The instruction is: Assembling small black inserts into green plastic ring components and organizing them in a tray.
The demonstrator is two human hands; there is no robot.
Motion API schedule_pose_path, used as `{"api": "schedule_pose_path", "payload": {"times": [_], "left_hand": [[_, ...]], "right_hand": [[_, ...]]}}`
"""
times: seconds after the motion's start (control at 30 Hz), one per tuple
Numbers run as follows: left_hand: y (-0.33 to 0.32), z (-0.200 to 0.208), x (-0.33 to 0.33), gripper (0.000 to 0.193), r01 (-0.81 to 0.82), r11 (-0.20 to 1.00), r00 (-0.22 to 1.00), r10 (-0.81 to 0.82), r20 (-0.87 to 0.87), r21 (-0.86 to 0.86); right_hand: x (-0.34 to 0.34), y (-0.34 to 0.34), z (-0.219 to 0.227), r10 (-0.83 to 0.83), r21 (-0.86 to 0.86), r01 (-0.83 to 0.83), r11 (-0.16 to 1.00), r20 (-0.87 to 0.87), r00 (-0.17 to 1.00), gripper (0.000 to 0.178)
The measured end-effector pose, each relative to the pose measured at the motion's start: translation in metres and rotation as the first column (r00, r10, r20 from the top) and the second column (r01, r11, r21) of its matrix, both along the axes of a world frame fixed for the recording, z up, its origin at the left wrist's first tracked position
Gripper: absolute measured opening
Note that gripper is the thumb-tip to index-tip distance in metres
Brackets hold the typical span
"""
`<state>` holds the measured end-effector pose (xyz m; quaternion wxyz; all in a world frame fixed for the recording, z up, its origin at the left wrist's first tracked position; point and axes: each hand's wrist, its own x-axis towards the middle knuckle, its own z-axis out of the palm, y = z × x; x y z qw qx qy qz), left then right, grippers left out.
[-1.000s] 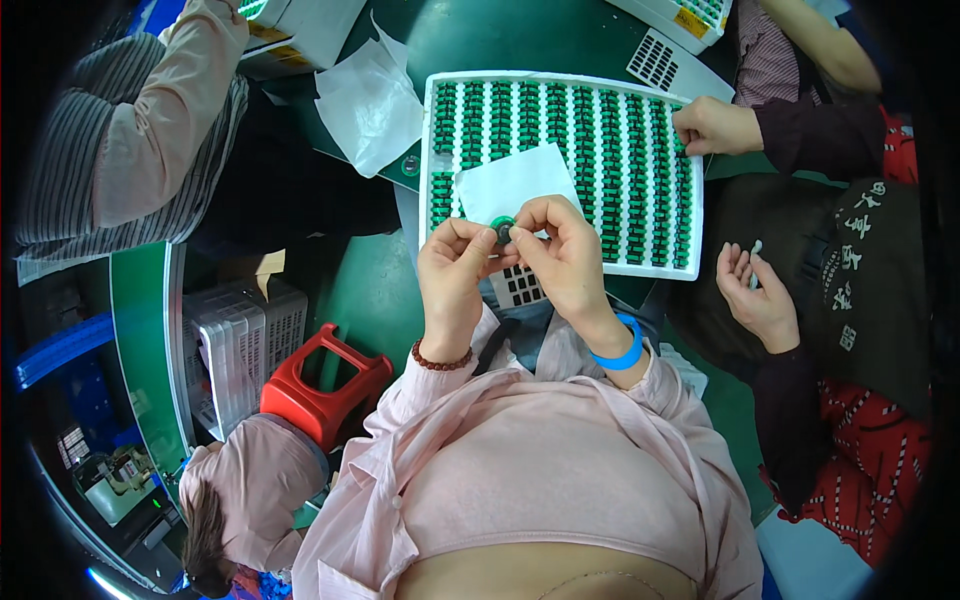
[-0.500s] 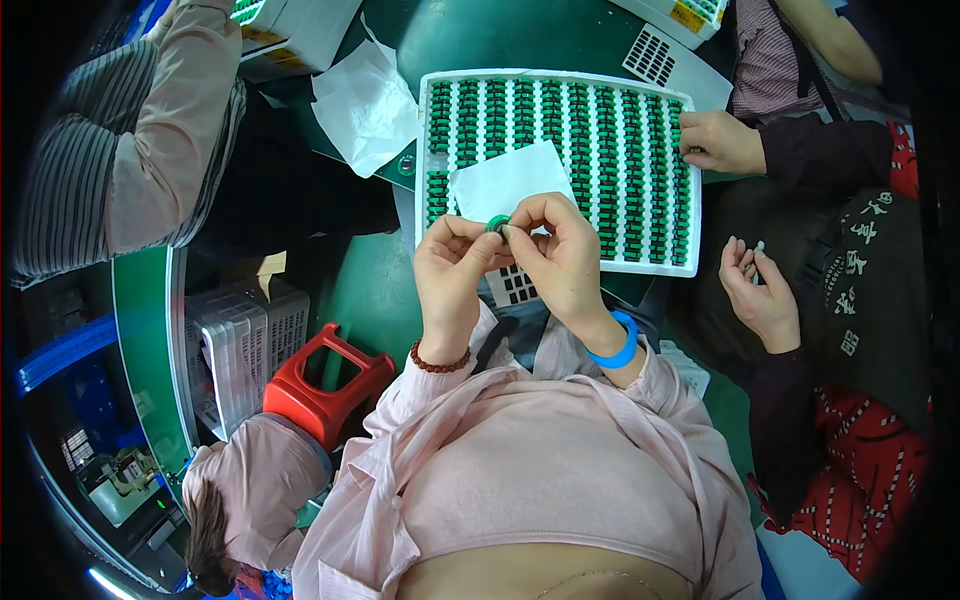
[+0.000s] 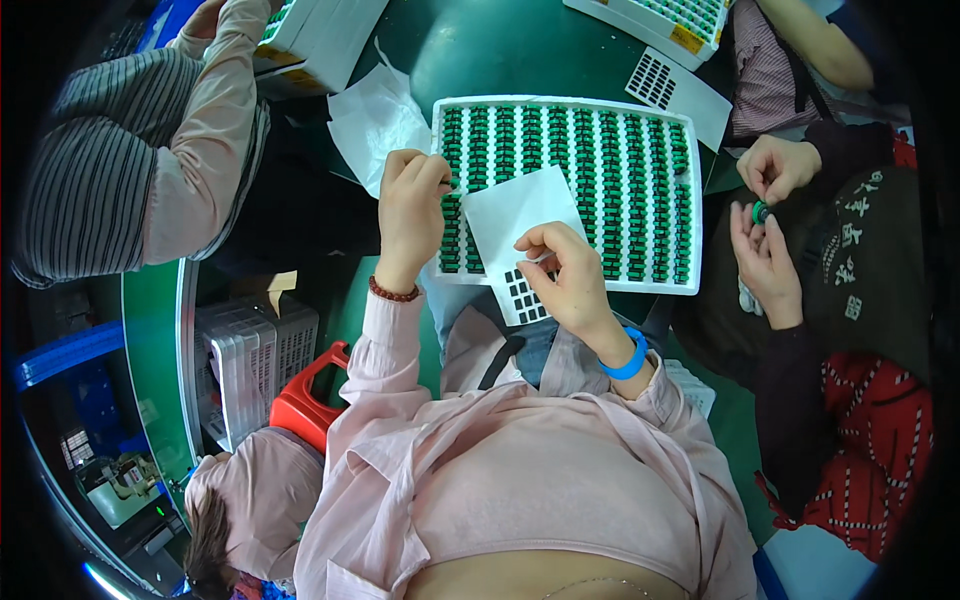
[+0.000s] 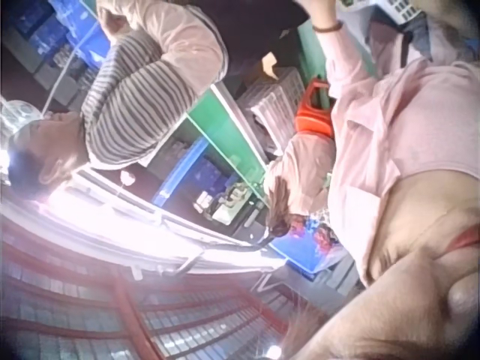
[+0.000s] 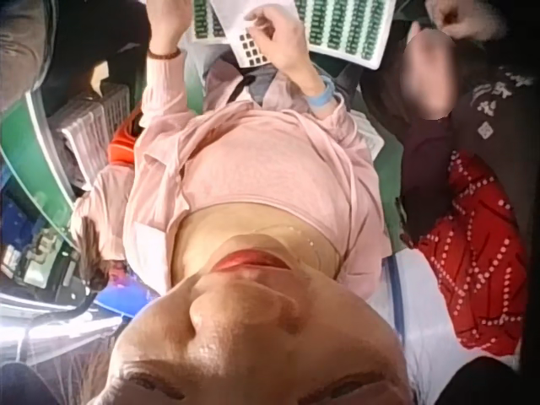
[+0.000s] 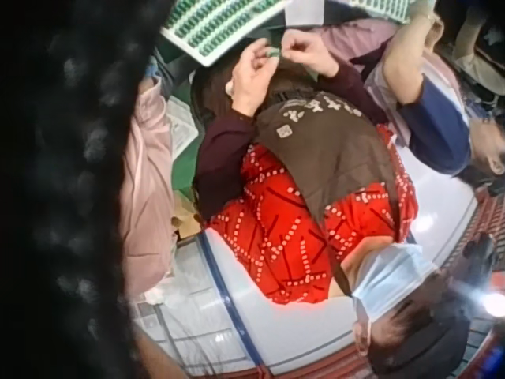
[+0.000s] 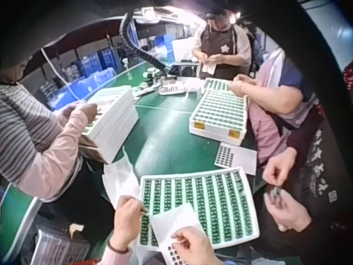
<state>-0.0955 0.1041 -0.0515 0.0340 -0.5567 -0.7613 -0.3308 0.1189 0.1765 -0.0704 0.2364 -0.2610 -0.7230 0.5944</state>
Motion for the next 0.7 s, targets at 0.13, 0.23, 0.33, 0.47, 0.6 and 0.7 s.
{"api": "schedule_pose_path", "payload": {"times": [0.13,0.23,0.33,0.47,0.6,0.7], "left_hand": [[0.001,-0.005,-0.009,0.016,0.035,0.994,0.986,-0.051,-0.157,-0.102],[0.006,-0.009,-0.007,0.01,0.043,0.997,0.981,-0.055,-0.188,-0.064],[0.005,-0.008,-0.006,0.008,0.031,0.997,0.983,-0.043,-0.176,-0.067],[0.008,-0.01,-0.004,0.008,0.035,0.999,0.967,-0.032,-0.254,0.006],[0.004,-0.013,0.001,0.007,-0.072,0.996,0.975,0.061,-0.215,-0.045],[0.003,-0.013,0.002,0.008,-0.084,0.994,0.978,0.068,-0.198,-0.072]], "right_hand": [[0.001,0.003,-0.003,-0.01,0.011,0.01,1.0,-0.004,1.0,0.022],[0.001,0.005,-0.004,-0.019,-0.003,0.019,1.0,0.002,1.0,0.021],[0.0,0.004,-0.004,-0.039,0.008,0.039,0.999,-0.021,0.999,0.018],[0.0,0.004,-0.005,-0.034,0.02,0.035,0.999,-0.019,0.999,0.017],[0.0,0.0,-0.007,-0.031,0.018,0.031,0.999,-0.036,0.999,0.017],[0.002,-0.001,-0.006,-0.029,0.021,0.03,0.999,-0.041,0.999,0.017]]}}
